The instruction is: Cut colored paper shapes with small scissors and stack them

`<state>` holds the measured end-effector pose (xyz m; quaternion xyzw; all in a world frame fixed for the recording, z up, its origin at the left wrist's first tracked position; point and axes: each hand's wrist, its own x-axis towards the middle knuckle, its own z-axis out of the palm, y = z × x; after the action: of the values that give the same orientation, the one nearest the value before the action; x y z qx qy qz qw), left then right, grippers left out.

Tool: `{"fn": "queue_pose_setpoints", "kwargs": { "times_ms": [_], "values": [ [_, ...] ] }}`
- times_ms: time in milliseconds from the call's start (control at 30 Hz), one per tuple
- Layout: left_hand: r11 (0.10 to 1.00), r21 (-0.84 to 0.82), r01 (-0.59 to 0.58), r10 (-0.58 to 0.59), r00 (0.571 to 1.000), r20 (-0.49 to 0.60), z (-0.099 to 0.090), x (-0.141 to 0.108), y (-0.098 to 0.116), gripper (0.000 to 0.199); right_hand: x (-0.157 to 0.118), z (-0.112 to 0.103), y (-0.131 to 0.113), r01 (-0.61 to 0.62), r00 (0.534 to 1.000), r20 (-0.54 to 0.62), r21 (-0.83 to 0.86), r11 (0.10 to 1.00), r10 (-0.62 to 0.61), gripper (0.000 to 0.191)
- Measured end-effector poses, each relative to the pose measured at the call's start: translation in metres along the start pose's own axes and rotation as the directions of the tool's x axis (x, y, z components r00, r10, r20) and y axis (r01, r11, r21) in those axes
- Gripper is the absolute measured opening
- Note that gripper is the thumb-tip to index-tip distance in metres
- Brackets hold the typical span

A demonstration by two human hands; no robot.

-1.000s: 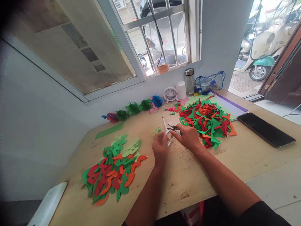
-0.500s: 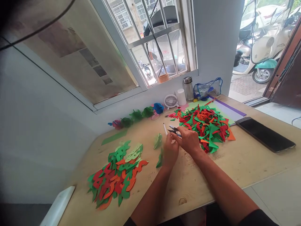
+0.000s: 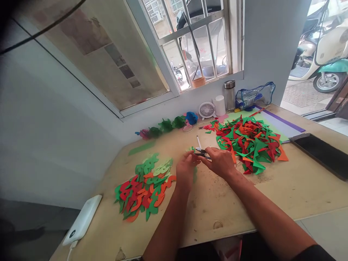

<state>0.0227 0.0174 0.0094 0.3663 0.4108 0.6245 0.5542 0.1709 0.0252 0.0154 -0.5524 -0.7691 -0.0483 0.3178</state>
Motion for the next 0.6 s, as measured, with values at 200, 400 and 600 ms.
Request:
{"fn": "queue_pose_setpoints", "kwargs": {
  "times_ms": [200,400,600],
  "values": [
    [0.996,-0.073,0.054,-0.049,0.997,0.064,-0.004,0.003,0.0,0.032,-0.001,0.005,-0.008,0.057,0.997,0.054,-0.027,0.998,-0.056,0.048],
    [0.996,-0.075,0.049,-0.046,0.998,0.037,-0.01,0.005,-0.006,0.028,-0.001,0.008,-0.012,0.105,0.99,0.095,-0.022,0.994,-0.103,0.045],
    [0.995,-0.085,0.058,-0.057,0.998,0.017,-0.011,0.004,-0.003,0.023,-0.003,0.008,-0.013,0.137,0.982,0.137,-0.049,0.989,-0.129,0.045]
  ]
}}
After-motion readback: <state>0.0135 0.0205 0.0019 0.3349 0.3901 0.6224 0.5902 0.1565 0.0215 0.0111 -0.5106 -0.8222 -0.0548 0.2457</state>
